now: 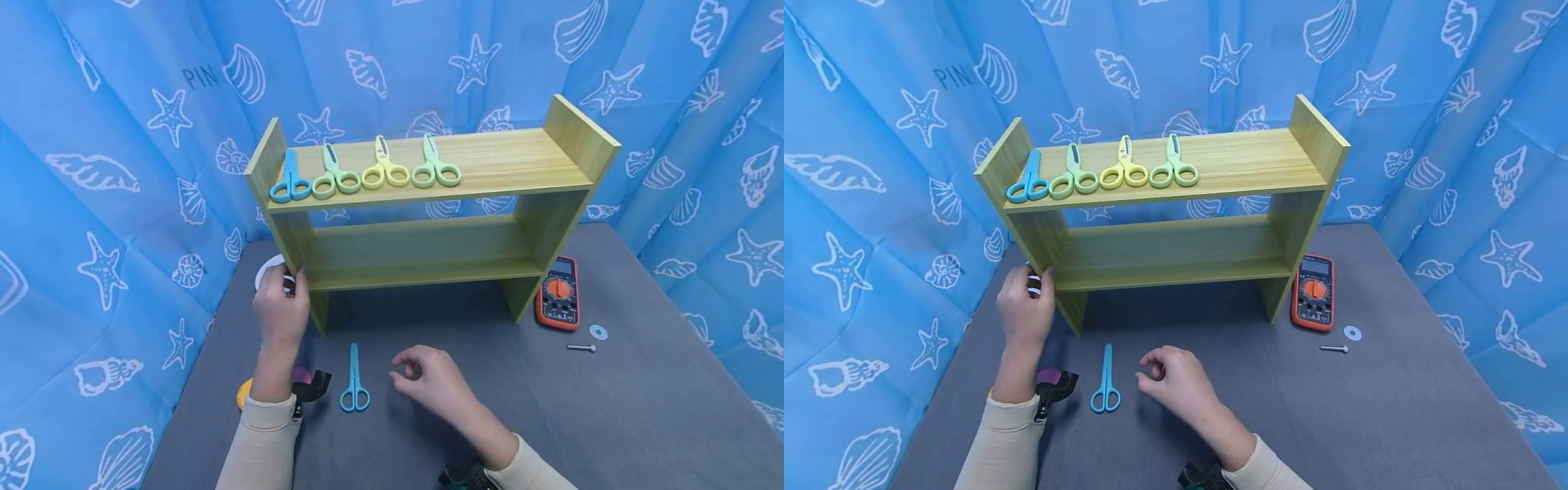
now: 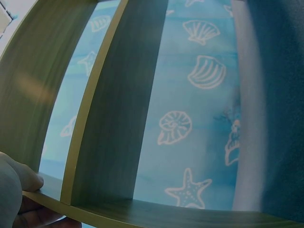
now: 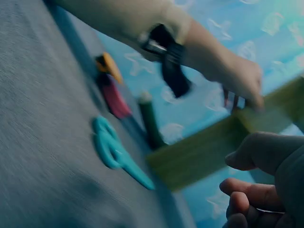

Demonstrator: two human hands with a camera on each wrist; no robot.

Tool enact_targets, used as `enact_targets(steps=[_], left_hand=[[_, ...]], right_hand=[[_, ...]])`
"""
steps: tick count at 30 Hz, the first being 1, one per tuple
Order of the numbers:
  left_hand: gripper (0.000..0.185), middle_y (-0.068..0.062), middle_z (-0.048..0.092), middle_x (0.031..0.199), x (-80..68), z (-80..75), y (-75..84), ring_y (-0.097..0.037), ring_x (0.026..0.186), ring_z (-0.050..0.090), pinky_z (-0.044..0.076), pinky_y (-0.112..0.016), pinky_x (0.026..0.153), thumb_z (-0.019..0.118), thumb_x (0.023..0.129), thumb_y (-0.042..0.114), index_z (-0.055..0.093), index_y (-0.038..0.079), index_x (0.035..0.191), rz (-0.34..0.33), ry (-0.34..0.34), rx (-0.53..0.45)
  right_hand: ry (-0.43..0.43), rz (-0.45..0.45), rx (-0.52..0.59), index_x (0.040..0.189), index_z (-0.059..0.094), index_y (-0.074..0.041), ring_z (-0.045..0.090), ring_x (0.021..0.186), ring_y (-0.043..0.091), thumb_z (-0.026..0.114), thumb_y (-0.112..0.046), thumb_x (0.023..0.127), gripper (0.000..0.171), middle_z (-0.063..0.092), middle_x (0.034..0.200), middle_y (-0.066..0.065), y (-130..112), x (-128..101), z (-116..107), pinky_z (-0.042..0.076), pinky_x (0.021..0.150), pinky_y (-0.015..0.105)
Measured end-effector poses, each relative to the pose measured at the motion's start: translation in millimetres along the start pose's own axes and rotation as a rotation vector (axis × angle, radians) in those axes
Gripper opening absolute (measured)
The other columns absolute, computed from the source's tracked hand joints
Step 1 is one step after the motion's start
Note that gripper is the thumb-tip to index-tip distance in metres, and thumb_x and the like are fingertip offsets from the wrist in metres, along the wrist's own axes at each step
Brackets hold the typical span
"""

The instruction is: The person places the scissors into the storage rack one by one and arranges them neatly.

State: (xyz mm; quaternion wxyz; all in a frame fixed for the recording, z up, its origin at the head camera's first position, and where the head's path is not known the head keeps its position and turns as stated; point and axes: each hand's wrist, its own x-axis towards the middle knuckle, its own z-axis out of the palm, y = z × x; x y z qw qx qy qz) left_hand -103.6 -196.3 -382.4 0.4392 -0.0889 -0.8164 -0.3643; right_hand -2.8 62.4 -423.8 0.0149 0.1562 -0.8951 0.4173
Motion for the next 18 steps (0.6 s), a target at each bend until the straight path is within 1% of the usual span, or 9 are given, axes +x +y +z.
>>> enact_targets(steps=[6, 11, 12, 15, 18], left_hand=[[0.016, -0.022, 0.061, 0.088, 0.7, 1.2, -0.4, -0.039, 0.071, 0.063, 0.050, -0.044, 0.057, 0.067, 0.098, 0.008, 0.063, -0.008, 0.097, 0.008, 0.009, -0.002], [0.018, -0.022, 0.062, 0.088, 1.9, 0.4, 0.4, -0.039, 0.070, 0.063, 0.050, -0.043, 0.056, 0.068, 0.098, 0.009, 0.063, -0.008, 0.097, 0.010, 0.003, 0.003], [0.018, -0.022, 0.062, 0.087, 1.8, 0.2, 0.4, -0.039, 0.070, 0.063, 0.050, -0.043, 0.056, 0.068, 0.098, 0.009, 0.064, -0.008, 0.097, 0.010, 0.004, 0.005], [0.017, -0.022, 0.062, 0.086, 1.0, -0.6, 0.6, -0.039, 0.069, 0.063, 0.050, -0.043, 0.055, 0.068, 0.097, 0.009, 0.064, -0.008, 0.096, 0.009, 0.007, 0.005], [0.017, -0.022, 0.062, 0.085, 0.0, -0.5, 0.3, -0.038, 0.069, 0.063, 0.049, -0.042, 0.055, 0.068, 0.097, 0.008, 0.064, -0.008, 0.096, 0.005, 0.004, 0.005]], right_hand=[[-0.100, 0.001, -0.050, 0.094, 0.077, -0.011, 0.044, 0.054, 0.002, 0.078, -0.020, 0.088, 0.011, 0.051, 0.065, -0.013, -2, 10, 31, 0.040, 0.053, 0.024], [-0.160, 0.034, -0.114, 0.091, 0.078, -0.012, 0.044, 0.053, 0.002, 0.079, -0.025, 0.085, 0.015, 0.052, 0.062, -0.014, -4, 16, 52, 0.038, 0.049, 0.023], [-0.169, 0.041, -0.131, 0.090, 0.078, -0.013, 0.044, 0.052, 0.002, 0.079, -0.025, 0.084, 0.014, 0.052, 0.062, -0.015, -5, 16, 55, 0.038, 0.047, 0.023], [-0.194, 0.056, -0.196, 0.078, 0.074, -0.017, 0.043, 0.049, 0.003, 0.080, -0.026, 0.084, 0.012, 0.051, 0.059, -0.015, -6, 16, 64, 0.037, 0.045, 0.023], [-0.210, 0.064, -0.236, 0.066, 0.064, -0.021, 0.039, 0.047, 0.004, 0.078, -0.024, 0.085, 0.024, 0.047, 0.056, -0.014, -6, 15, 69, 0.034, 0.044, 0.023]])
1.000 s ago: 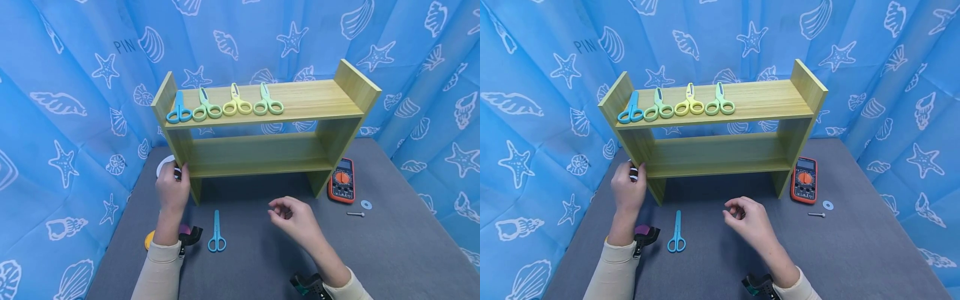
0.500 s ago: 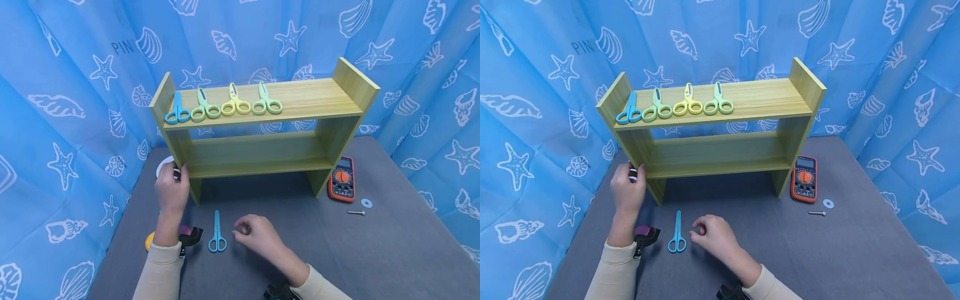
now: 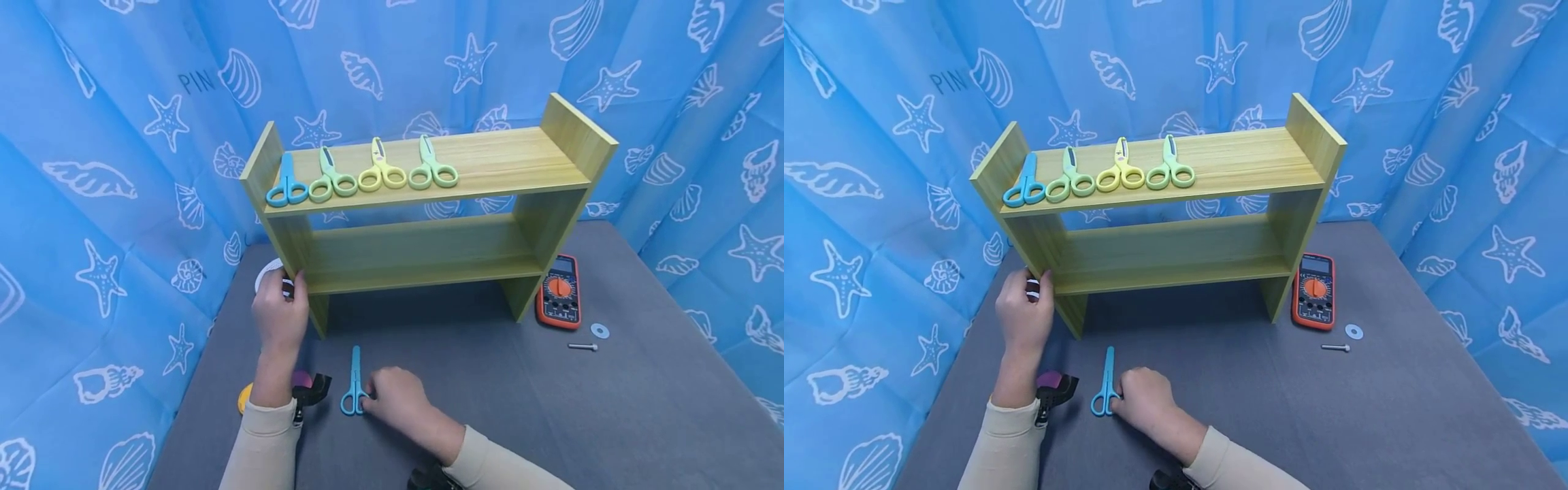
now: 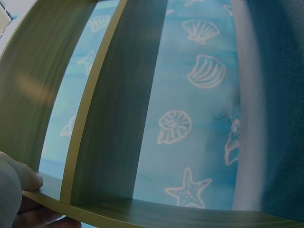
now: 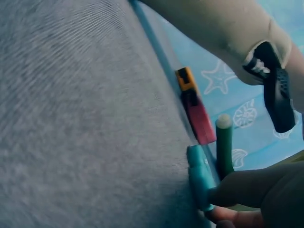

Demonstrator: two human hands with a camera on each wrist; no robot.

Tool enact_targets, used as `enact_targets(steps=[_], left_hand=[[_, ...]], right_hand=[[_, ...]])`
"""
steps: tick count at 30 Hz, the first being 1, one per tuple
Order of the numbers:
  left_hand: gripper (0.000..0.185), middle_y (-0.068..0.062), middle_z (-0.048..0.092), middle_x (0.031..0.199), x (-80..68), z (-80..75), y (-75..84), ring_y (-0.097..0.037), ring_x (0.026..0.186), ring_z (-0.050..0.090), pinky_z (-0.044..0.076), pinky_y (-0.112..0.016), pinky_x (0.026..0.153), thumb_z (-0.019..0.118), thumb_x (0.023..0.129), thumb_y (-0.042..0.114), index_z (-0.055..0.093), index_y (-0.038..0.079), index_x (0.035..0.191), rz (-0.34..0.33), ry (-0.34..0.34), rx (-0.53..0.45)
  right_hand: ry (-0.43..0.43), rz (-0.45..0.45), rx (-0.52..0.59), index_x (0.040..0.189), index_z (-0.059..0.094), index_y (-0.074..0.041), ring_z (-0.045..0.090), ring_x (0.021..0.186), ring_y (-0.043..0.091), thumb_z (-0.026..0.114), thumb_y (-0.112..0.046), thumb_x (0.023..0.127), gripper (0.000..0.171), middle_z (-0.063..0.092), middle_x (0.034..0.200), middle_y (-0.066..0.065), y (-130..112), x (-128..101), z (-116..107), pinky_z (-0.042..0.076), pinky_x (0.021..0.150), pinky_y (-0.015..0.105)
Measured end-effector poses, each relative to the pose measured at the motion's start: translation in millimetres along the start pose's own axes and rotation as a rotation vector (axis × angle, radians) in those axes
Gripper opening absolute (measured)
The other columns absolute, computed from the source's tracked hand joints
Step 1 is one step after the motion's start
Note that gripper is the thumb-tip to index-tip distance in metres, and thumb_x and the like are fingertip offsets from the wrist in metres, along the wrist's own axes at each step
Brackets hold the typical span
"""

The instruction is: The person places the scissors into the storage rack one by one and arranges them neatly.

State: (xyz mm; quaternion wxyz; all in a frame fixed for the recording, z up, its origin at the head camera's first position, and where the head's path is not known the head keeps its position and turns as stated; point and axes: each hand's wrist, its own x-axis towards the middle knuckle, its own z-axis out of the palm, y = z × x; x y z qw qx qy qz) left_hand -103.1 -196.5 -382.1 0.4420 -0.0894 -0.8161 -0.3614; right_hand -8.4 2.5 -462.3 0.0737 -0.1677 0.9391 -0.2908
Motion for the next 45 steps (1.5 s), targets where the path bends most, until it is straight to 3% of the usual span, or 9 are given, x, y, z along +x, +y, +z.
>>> enact_targets(steps=[5, 10, 24, 31, 38, 45], left_hand=[[0.015, -0.021, 0.062, 0.085, -0.8, 0.2, 0.9, -0.038, 0.068, 0.063, 0.049, -0.042, 0.055, 0.068, 0.097, 0.007, 0.064, -0.008, 0.096, 0.001, 0.005, -0.003], [0.015, -0.020, 0.063, 0.086, -1.3, 0.5, 2.2, -0.037, 0.069, 0.063, 0.050, -0.042, 0.054, 0.068, 0.097, 0.007, 0.065, -0.008, 0.097, -0.003, 0.001, 0.005], [0.017, -0.021, 0.062, 0.086, -1.4, 2.0, 1.0, -0.036, 0.068, 0.063, 0.050, -0.042, 0.054, 0.069, 0.097, 0.008, 0.064, -0.009, 0.097, 0.009, 0.004, -0.004], [0.017, -0.023, 0.062, 0.086, 0.7, -0.5, 1.1, -0.036, 0.067, 0.062, 0.050, -0.042, 0.054, 0.069, 0.096, 0.007, 0.063, -0.009, 0.096, 0.024, 0.019, 0.004], [0.014, -0.021, 0.063, 0.085, 1.3, -0.6, 1.9, -0.035, 0.067, 0.063, 0.048, -0.041, 0.054, 0.068, 0.097, 0.006, 0.065, -0.008, 0.097, 0.016, 0.024, 0.004], [0.015, -0.021, 0.063, 0.086, 0.8, 0.2, 1.2, -0.037, 0.068, 0.063, 0.049, -0.042, 0.054, 0.068, 0.097, 0.007, 0.065, -0.008, 0.097, 0.008, 0.013, 0.002]], right_hand=[[-0.003, 0.016, 0.028, 0.059, 0.059, -0.024, 0.040, 0.045, 0.004, 0.075, -0.017, 0.082, 0.029, 0.046, 0.051, -0.015, 4, -1, 1, 0.034, 0.044, 0.022], [0.021, -0.008, 0.073, 0.058, 0.062, -0.022, 0.042, 0.046, 0.003, 0.074, -0.012, 0.078, 0.025, 0.048, 0.051, -0.016, 10, -8, -12, 0.037, 0.046, 0.022], [0.042, -0.019, 0.172, 0.066, 0.067, -0.018, 0.051, 0.052, 0.002, 0.072, -0.005, 0.077, 0.018, 0.057, 0.059, -0.016, 29, -51, -81, 0.044, 0.052, 0.024], [0.102, 0.022, 0.147, 0.069, 0.068, -0.017, 0.051, 0.055, 0.002, 0.072, -0.002, 0.078, 0.018, 0.056, 0.061, -0.015, 31, -69, -115, 0.044, 0.054, 0.023], [0.095, 0.143, 0.168, 0.075, 0.071, -0.015, 0.055, 0.061, 0.010, 0.076, -0.003, 0.081, 0.014, 0.059, 0.065, -0.008, 26, -85, -152, 0.048, 0.055, 0.026], [0.142, 0.145, 0.149, 0.081, 0.074, -0.013, 0.057, 0.063, 0.011, 0.077, -0.005, 0.083, 0.009, 0.062, 0.068, -0.007, 28, -104, -188, 0.049, 0.056, 0.027]])
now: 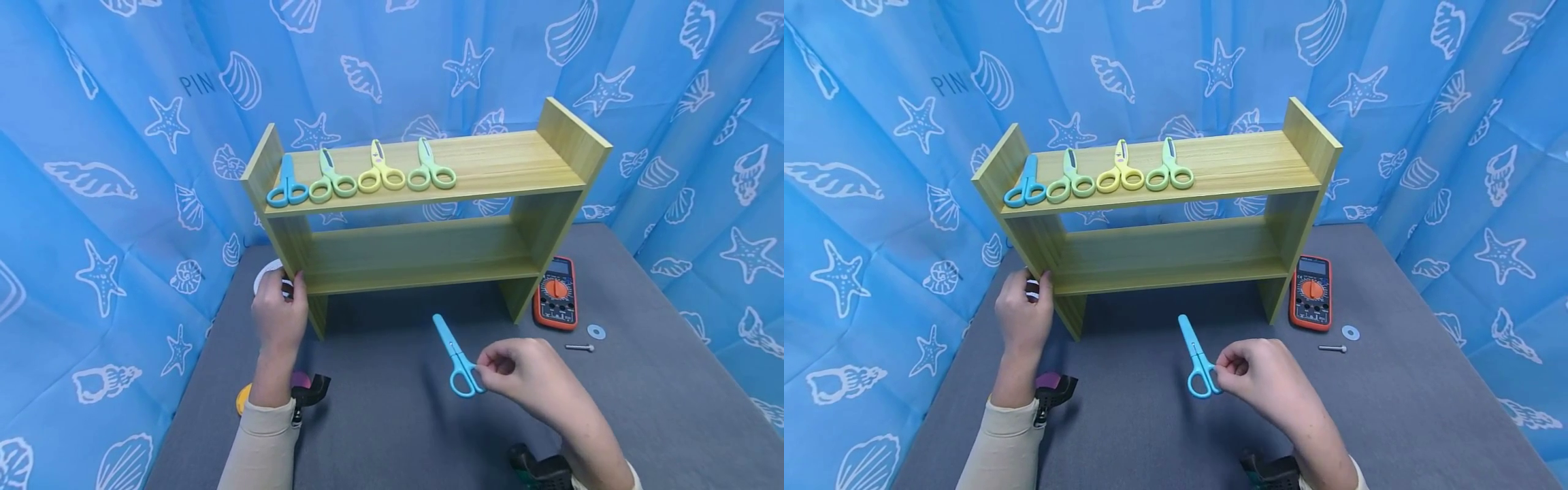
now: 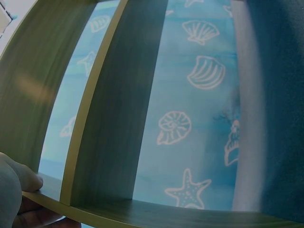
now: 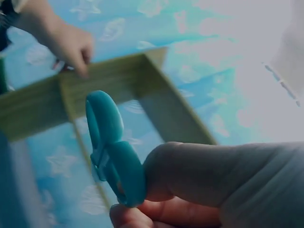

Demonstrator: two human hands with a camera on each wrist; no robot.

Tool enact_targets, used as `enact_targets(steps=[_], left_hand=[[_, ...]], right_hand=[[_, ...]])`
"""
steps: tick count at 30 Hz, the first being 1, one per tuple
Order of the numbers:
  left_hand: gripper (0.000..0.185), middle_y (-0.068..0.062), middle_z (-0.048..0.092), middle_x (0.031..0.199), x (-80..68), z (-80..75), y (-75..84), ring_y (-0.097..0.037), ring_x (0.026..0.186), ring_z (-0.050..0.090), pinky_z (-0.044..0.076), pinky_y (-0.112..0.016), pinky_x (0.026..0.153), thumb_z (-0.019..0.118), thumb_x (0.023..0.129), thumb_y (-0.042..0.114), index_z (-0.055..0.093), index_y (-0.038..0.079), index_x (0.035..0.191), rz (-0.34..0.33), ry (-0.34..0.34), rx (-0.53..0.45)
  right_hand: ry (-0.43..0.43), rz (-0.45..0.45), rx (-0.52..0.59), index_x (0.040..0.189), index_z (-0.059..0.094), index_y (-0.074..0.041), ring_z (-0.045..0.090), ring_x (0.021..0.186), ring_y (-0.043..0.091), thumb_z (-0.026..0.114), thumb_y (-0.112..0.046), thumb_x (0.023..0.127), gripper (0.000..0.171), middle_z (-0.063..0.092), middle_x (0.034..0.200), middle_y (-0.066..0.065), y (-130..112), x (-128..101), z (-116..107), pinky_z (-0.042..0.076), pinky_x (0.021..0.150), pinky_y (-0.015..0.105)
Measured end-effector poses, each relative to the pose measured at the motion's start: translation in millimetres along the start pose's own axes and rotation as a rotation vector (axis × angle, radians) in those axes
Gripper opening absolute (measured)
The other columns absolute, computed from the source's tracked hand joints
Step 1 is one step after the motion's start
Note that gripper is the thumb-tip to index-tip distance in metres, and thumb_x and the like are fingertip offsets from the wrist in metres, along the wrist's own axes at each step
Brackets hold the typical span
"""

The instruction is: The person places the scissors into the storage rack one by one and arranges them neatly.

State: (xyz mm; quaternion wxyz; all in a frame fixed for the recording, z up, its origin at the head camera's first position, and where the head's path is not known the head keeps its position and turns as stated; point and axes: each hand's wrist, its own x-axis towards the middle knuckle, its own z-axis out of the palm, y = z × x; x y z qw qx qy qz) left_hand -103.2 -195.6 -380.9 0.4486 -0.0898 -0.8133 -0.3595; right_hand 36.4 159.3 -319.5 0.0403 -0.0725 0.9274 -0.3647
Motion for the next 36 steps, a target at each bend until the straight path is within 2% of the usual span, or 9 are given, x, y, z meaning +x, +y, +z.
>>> enact_targets(steps=[4, 10, 14, 18, 22, 27, 32, 36], left_hand=[[0.015, -0.020, 0.064, 0.086, 0.4, 0.2, -0.2, -0.036, 0.068, 0.063, 0.048, -0.041, 0.054, 0.068, 0.097, 0.007, 0.065, -0.007, 0.098, 0.002, 0.004, 0.001], [0.014, -0.019, 0.064, 0.085, 1.0, 0.2, -0.2, -0.033, 0.067, 0.062, 0.047, -0.040, 0.054, 0.068, 0.097, 0.007, 0.066, -0.007, 0.098, 0.005, 0.014, -0.002], [0.014, -0.020, 0.063, 0.085, 1.5, 0.4, -0.7, -0.033, 0.067, 0.062, 0.048, -0.042, 0.054, 0.068, 0.097, 0.007, 0.065, -0.007, 0.097, 0.007, 0.014, -0.002], [0.014, -0.020, 0.063, 0.085, 1.7, 0.2, -2.0, -0.035, 0.067, 0.062, 0.049, -0.042, 0.053, 0.068, 0.097, 0.006, 0.065, -0.008, 0.097, 0.008, 0.020, 0.002], [0.016, -0.021, 0.063, 0.086, 1.8, -0.1, -3.1, -0.037, 0.068, 0.063, 0.051, -0.042, 0.054, 0.068, 0.097, 0.007, 0.064, -0.008, 0.097, 0.008, 0.015, 0.011], [0.015, -0.021, 0.063, 0.087, 0.2, 1.0, -4.1, -0.035, 0.069, 0.063, 0.051, -0.043, 0.055, 0.068, 0.097, 0.007, 0.064, -0.008, 0.098, 0.008, 0.010, 0.003], [0.014, -0.020, 0.063, 0.087, -0.8, 1.8, -4.3, -0.032, 0.068, 0.062, 0.050, -0.042, 0.053, 0.068, 0.097, 0.006, 0.065, -0.008, 0.098, 0.020, 0.010, -0.002], [0.014, -0.019, 0.063, 0.086, 0.0, 2.4, -3.4, -0.031, 0.067, 0.062, 0.050, -0.041, 0.052, 0.068, 0.097, 0.006, 0.065, -0.008, 0.098, 0.029, 0.017, -0.001]], right_hand=[[0.097, -0.067, -0.020, 0.086, 0.075, -0.010, 0.058, 0.062, 0.010, 0.079, -0.006, 0.086, 0.005, 0.063, 0.070, -0.008, -1, -8, -23, 0.050, 0.056, 0.026], [0.327, -0.167, -0.052, 0.089, 0.077, -0.010, 0.060, 0.061, 0.007, 0.080, -0.001, 0.086, 0.010, 0.067, 0.074, -0.006, -7, -18, -57, 0.051, 0.055, 0.022], [0.427, -0.158, -0.054, 0.094, 0.078, -0.006, 0.061, 0.060, 0.007, 0.079, -0.006, 0.088, 0.006, 0.071, 0.076, -0.001, -17, -15, -84, 0.047, 0.053, 0.018], [0.482, -0.102, -0.070, 0.099, 0.079, -0.007, 0.060, 0.063, 0.008, 0.076, -0.017, 0.093, 0.012, 0.073, 0.079, 0.003, -37, 2, -113, 0.044, 0.053, 0.019], [0.476, -0.053, -0.100, 0.105, 0.079, -0.007, 0.057, 0.077, 0.016, 0.072, -0.029, 0.096, 0.025, 0.073, 0.088, 0.006, -58, 32, -141, 0.043, 0.060, 0.021], [0.386, -0.013, -0.147, 0.114, 0.078, -0.005, 0.055, 0.088, 0.022, 0.068, -0.035, 0.097, 0.036, 0.074, 0.093, 0.008, -83, 78, -166, 0.044, 0.061, 0.027], [0.293, 0.003, -0.241, 0.111, 0.079, -0.006, 0.058, 0.078, 0.023, 0.060, -0.027, 0.096, 0.032, 0.072, 0.083, 0.005, -100, 117, -173, 0.044, 0.061, 0.035], [0.272, -0.006, -0.298, 0.106, 0.080, -0.003, 0.055, 0.066, 0.022, 0.059, -0.021, 0.094, 0.030, 0.072, 0.078, 0.005, -107, 137, -172, 0.041, 0.055, 0.036]])
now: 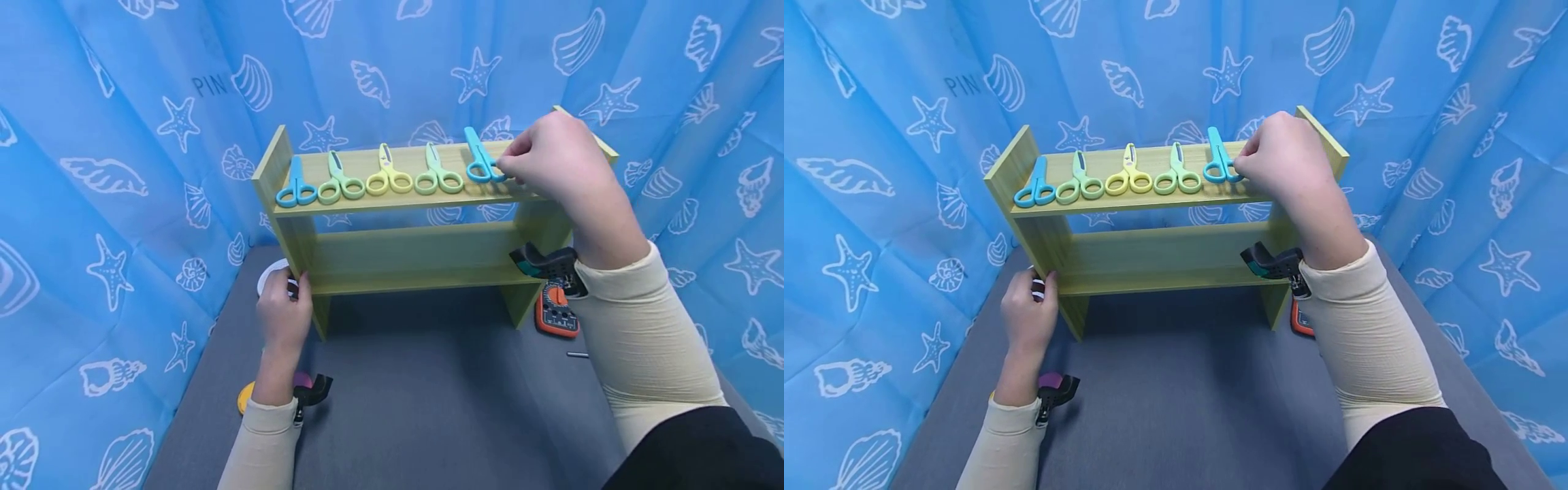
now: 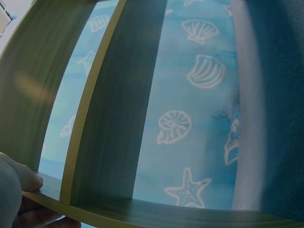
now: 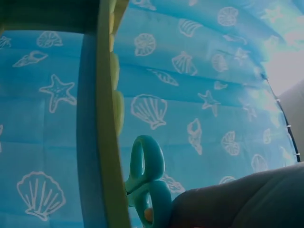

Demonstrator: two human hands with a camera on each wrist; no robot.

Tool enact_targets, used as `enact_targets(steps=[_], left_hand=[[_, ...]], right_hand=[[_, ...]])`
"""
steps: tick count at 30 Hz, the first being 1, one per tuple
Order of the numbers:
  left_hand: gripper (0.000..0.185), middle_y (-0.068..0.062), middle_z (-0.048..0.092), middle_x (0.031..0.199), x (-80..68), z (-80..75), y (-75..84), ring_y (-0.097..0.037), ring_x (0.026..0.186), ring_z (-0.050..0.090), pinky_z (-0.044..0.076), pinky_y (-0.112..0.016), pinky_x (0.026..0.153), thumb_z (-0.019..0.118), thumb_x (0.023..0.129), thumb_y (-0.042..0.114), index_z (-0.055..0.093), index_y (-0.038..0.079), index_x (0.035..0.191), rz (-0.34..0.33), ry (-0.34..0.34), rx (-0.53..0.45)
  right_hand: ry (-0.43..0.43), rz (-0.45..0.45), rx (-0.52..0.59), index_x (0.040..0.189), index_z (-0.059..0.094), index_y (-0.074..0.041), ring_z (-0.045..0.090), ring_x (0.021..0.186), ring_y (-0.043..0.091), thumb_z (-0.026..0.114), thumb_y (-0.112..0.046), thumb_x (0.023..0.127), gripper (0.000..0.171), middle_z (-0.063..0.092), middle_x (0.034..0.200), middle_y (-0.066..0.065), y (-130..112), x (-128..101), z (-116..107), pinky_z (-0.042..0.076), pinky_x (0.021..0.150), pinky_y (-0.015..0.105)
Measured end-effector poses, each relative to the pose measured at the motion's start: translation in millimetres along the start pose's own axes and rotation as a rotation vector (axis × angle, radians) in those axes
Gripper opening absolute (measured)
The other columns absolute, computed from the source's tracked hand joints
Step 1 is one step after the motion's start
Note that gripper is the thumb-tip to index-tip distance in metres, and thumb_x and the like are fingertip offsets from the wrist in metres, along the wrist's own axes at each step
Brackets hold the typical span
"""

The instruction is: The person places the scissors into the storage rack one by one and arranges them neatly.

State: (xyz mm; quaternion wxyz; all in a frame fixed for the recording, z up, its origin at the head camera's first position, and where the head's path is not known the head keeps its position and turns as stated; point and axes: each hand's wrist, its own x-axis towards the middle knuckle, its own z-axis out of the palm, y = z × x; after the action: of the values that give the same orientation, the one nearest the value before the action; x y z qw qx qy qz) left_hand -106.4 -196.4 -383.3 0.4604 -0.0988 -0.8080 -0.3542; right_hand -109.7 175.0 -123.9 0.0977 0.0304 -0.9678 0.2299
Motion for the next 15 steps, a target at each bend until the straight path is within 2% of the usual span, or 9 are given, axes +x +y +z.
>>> enact_targets(steps=[4, 7, 11, 15], left_hand=[[0.015, -0.020, 0.063, 0.086, 0.6, 0.2, 1.8, -0.034, 0.066, 0.062, 0.049, -0.041, 0.052, 0.068, 0.097, 0.007, 0.065, -0.007, 0.098, 0.000, -0.002, 0.006], [0.016, -0.020, 0.063, 0.086, 1.4, 0.1, 2.7, -0.035, 0.066, 0.062, 0.049, -0.042, 0.051, 0.068, 0.097, 0.008, 0.064, -0.008, 0.097, 0.003, -0.003, 0.006], [0.016, -0.021, 0.062, 0.086, 2.8, -1.1, 3.4, -0.036, 0.066, 0.062, 0.049, -0.042, 0.052, 0.069, 0.096, 0.007, 0.063, -0.008, 0.096, 0.016, 0.003, -0.001], [0.016, -0.021, 0.062, 0.086, 3.9, -3.5, 4.5, -0.038, 0.067, 0.063, 0.050, -0.043, 0.053, 0.069, 0.097, 0.007, 0.063, -0.008, 0.097, 0.023, -0.003, -0.005]], right_hand=[[0.010, -0.017, -0.070, 0.101, 0.080, 0.000, 0.053, 0.071, 0.026, 0.059, -0.017, 0.093, 0.028, 0.073, 0.083, 0.011, -3, 8, 5, 0.039, 0.060, 0.039], [0.016, -0.026, -0.097, 0.100, 0.080, 0.001, 0.054, 0.084, 0.030, 0.060, -0.016, 0.092, 0.028, 0.074, 0.091, 0.016, -3, 9, 8, 0.039, 0.065, 0.041], [0.028, -0.012, -0.065, 0.107, 0.079, 0.000, 0.055, 0.097, 0.031, 0.060, -0.023, 0.094, 0.033, 0.075, 0.104, 0.017, -2, 5, 10, 0.040, 0.071, 0.042], [0.117, 0.018, -0.007, 0.116, 0.077, -0.005, 0.056, 0.102, 0.028, 0.059, -0.036, 0.098, 0.040, 0.073, 0.110, 0.014, 1, -13, 12, 0.040, 0.076, 0.041]])
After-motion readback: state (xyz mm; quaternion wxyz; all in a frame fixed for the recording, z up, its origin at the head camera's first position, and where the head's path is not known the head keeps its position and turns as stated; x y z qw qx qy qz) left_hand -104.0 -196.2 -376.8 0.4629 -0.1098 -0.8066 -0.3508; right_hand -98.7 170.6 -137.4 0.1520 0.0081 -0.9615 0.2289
